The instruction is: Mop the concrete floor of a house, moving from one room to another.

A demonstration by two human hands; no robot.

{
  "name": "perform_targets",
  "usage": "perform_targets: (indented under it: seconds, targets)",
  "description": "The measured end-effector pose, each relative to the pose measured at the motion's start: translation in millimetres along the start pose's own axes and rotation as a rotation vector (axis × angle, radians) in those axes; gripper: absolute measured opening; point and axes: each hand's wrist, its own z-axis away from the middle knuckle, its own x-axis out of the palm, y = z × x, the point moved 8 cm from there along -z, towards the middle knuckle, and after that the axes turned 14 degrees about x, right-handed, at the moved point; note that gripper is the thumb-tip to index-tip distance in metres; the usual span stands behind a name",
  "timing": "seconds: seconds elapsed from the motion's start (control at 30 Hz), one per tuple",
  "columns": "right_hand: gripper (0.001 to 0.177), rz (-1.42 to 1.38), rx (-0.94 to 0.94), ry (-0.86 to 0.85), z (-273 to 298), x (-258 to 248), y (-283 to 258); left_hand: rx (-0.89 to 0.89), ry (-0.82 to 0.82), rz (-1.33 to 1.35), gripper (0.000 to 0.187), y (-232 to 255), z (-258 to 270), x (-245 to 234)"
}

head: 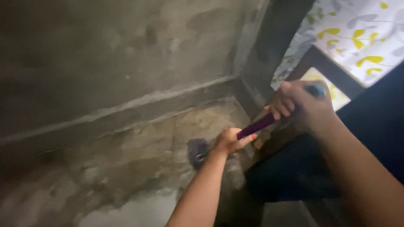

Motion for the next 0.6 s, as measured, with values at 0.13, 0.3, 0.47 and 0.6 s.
perform_targets:
  seconds: [0.13,0.3,0.47,0.6]
  targets:
    - [0.042,-0.174,-0.035,-0.035,-28.6,71.0,-5.8,-0.100,0.166,0.005,0.053,-39.6,87.0,-77.9]
    - [0.041,-0.141,0.126,-0.056,-21.6,248.7,51.1,-0.213,0.316,-0.182,0.038,-192.4,253.0,-141.6]
    - [0.039,-0.368,0.255,-0.321,15.4,453.7,135.1,-0.558,0.382,-0.211,0.019,-322.5,456.8,-197.1]
    - [0.044,-0.280,0.251,-0.521,49.9,546.6,133.4,-0.811,0.414,-0.458,0.052,-329.3,539.6,-231.7]
